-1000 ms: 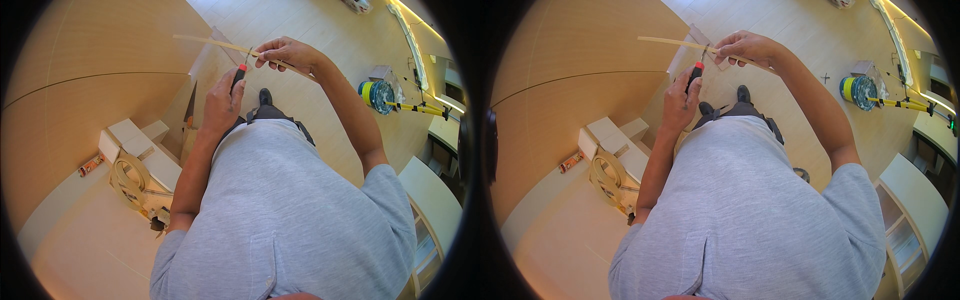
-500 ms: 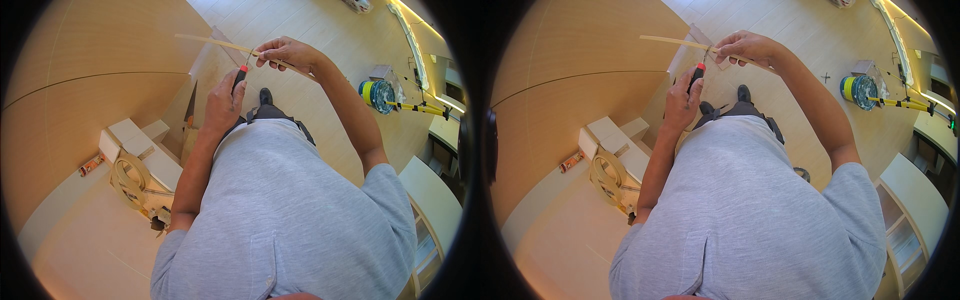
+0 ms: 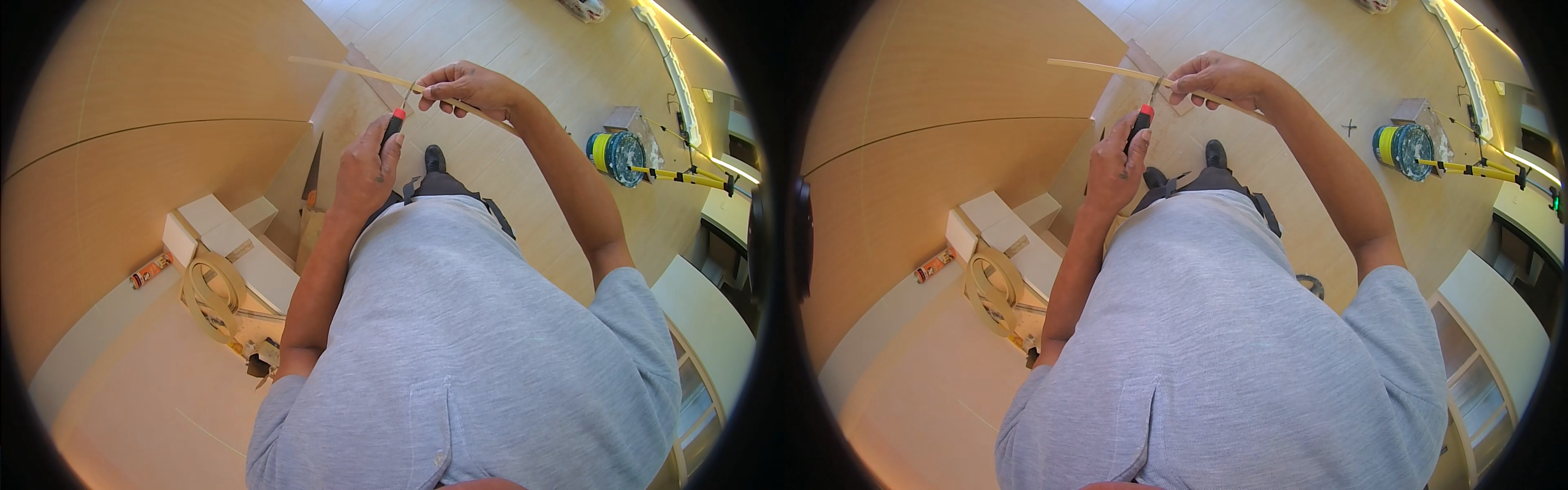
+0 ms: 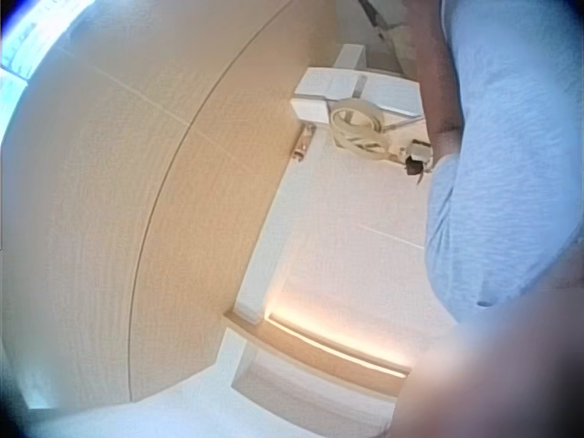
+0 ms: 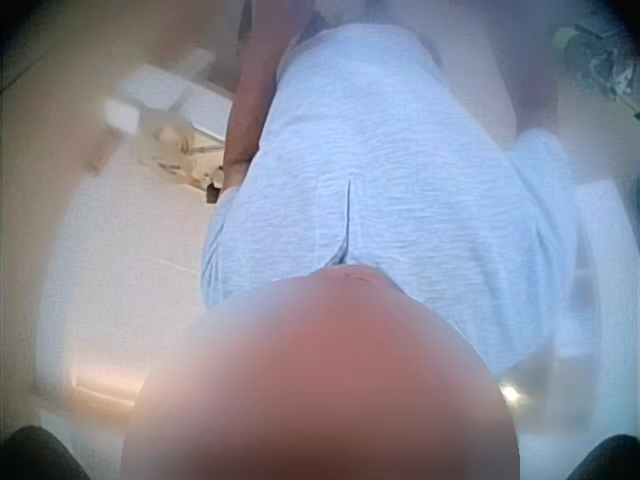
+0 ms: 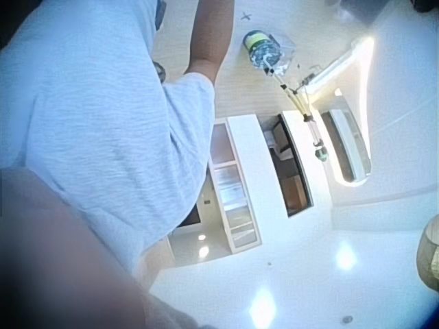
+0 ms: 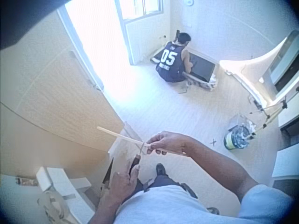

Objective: The person ties shoelaces, then picks up a thin wooden strip and a utility knife. They score and cut the strip, walk through the room, and adjust a laser level on a tripod. The person continues to handle the cut wood pieces and the knife.

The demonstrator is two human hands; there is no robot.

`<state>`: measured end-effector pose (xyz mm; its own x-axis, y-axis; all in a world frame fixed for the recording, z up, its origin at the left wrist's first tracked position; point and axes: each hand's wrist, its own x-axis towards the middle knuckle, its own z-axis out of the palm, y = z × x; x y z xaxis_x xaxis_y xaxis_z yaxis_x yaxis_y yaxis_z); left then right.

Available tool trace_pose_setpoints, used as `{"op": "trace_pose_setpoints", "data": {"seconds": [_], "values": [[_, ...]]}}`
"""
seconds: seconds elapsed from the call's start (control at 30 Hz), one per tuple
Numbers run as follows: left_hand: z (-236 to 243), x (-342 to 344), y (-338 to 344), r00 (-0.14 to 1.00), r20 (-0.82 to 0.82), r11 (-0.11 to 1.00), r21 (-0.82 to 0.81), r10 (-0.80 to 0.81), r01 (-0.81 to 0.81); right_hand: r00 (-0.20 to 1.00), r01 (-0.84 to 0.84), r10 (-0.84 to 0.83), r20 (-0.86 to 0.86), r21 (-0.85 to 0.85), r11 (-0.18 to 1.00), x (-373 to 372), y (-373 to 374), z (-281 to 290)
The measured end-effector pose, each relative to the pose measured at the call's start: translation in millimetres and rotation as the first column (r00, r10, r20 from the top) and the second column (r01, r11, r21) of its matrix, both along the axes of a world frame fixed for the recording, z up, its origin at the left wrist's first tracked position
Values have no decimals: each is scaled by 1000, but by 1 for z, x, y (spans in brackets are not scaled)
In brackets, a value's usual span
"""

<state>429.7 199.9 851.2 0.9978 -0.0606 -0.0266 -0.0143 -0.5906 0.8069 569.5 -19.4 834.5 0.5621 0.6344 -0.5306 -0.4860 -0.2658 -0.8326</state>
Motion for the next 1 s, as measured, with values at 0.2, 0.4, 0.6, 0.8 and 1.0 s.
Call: {"op": "trace_pose_setpoints", "data": {"seconds": [0.2, 0.4, 0.6, 0.8, 1.0], "values": [[-5, 1, -4, 990, 137, 994, 107, -19, 4, 999, 24, -24, 35, -7, 1000, -5, 1, 4], [-3, 1, -7, 992, 125, 987, 161, -22, 2, 994, 76, -73, 86, -33, 997, -12, 6, 6], [1, 1, -7, 994, 108, 981, 196, -17, -5, 989, 76, -70, 127, -40, 996, -12, 5, 5], [0, -2, -10, 991, 131, 982, 188, 0, -25, 985, 70, -66, 160, -22, 997, -12, 5, 3], [1, -4, -8, 991, 136, 987, 161, 2, -24, 986, 70, -65, 156, -22, 997, -13, 5, 5]]}}
